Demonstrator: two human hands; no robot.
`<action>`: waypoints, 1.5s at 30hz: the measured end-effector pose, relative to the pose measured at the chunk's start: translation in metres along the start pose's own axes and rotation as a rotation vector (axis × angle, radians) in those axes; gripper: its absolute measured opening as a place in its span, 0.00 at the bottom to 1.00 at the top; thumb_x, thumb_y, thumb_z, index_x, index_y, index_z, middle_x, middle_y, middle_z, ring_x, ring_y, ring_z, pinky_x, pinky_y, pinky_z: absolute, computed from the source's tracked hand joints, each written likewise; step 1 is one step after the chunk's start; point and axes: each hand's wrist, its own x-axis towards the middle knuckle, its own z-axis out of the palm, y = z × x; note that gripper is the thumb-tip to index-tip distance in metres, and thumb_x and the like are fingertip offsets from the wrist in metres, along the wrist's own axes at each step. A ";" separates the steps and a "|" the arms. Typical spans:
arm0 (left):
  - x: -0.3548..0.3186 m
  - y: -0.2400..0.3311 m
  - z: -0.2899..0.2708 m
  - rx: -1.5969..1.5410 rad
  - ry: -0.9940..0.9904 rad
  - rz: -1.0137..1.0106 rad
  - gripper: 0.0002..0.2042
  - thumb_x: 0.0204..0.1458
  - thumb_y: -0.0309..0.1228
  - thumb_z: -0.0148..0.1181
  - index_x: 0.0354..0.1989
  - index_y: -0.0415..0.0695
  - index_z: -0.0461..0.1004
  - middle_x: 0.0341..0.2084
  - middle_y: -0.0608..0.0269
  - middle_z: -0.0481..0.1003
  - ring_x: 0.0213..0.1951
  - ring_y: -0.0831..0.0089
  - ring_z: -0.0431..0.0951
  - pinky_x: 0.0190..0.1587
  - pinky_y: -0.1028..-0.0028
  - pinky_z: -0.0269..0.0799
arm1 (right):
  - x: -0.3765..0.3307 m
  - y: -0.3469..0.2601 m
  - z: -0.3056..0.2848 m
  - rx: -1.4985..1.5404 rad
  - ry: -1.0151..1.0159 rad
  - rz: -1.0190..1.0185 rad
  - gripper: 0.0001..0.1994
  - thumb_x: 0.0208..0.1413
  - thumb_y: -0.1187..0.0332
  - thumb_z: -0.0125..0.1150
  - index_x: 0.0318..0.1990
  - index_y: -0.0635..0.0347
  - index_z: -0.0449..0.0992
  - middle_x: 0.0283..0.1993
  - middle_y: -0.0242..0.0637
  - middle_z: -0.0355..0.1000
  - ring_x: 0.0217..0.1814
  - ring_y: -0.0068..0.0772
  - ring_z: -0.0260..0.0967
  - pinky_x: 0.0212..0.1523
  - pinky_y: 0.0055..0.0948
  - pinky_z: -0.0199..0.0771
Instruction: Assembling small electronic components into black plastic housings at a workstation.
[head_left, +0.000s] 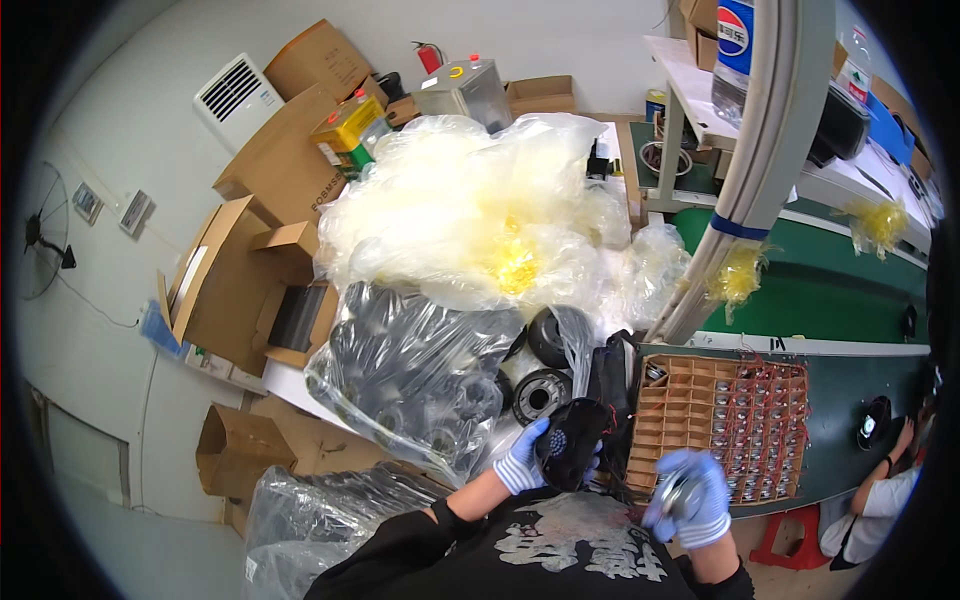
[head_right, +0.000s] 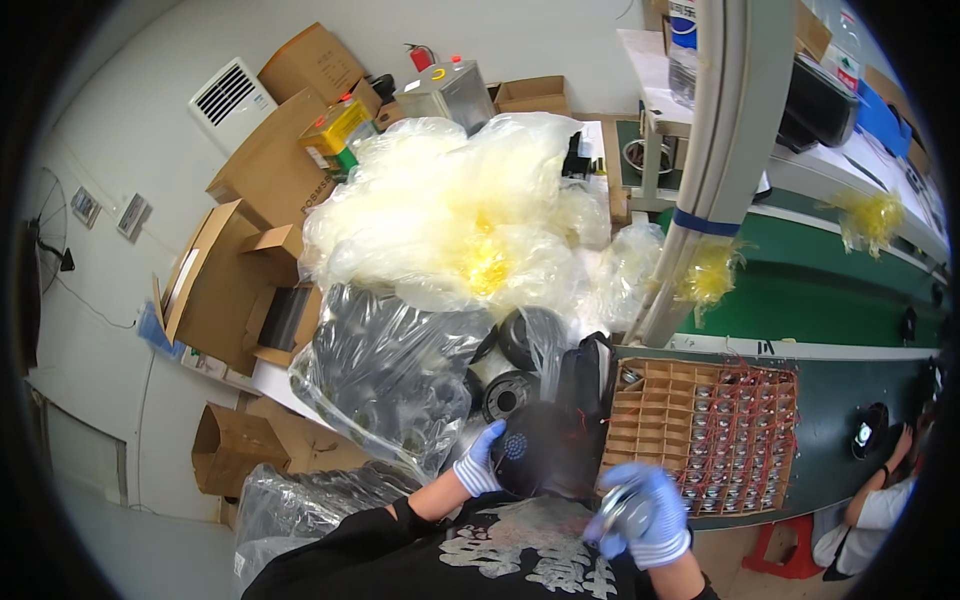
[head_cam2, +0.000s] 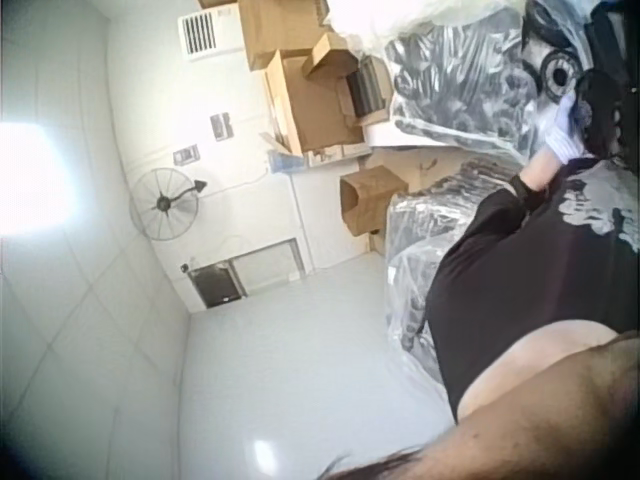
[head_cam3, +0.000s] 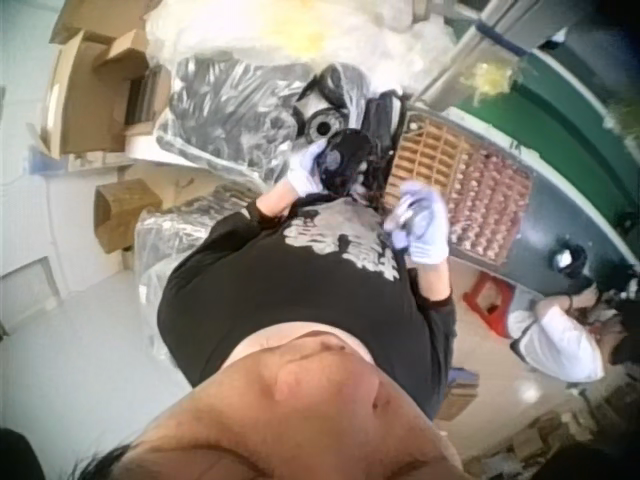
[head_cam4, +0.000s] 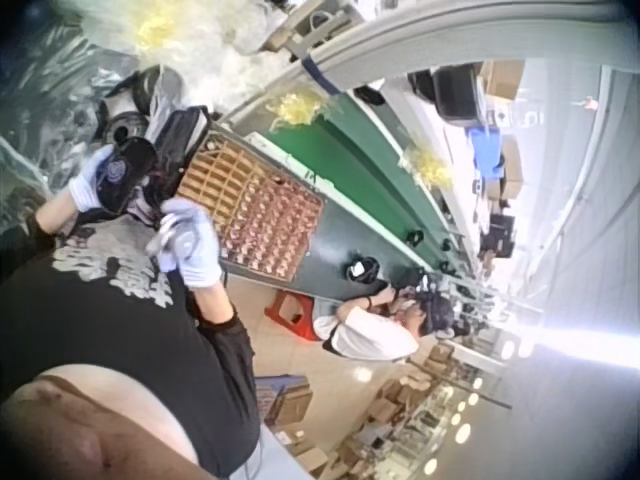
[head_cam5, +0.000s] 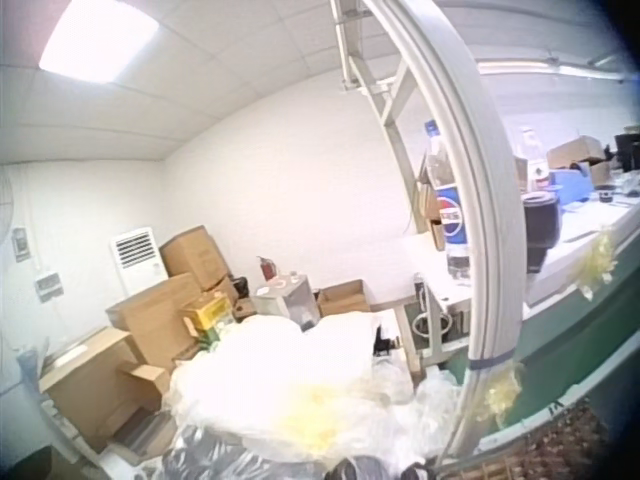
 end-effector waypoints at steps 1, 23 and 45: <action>0.002 0.000 -0.002 -0.048 -0.071 -0.008 0.43 0.44 0.53 0.58 0.63 0.39 0.51 0.58 0.44 0.59 0.57 0.50 0.63 0.61 0.53 0.54 | -0.002 0.000 0.009 -0.255 -0.059 0.123 0.26 0.60 0.50 0.41 0.43 0.71 0.70 0.31 0.49 0.72 0.21 0.39 0.73 0.14 0.28 0.73; -0.027 0.005 0.037 0.573 -0.464 0.230 0.24 0.58 0.42 0.43 0.60 0.42 0.58 0.57 0.54 0.60 0.60 0.61 0.60 0.64 0.56 0.49 | 0.004 -0.012 -0.031 -0.915 -0.757 0.088 0.28 0.47 0.59 0.65 0.54 0.63 0.67 0.49 0.39 0.67 0.49 0.30 0.65 0.50 0.25 0.65; -0.121 0.057 0.068 0.854 -0.209 -0.149 0.52 0.44 0.62 0.50 0.64 0.29 0.40 0.63 0.44 0.50 0.63 0.56 0.53 0.65 0.62 0.41 | 0.020 0.015 -0.024 -0.734 0.050 -0.270 0.32 0.33 0.67 0.76 0.49 0.64 0.68 0.43 0.32 0.67 0.43 0.24 0.65 0.47 0.23 0.67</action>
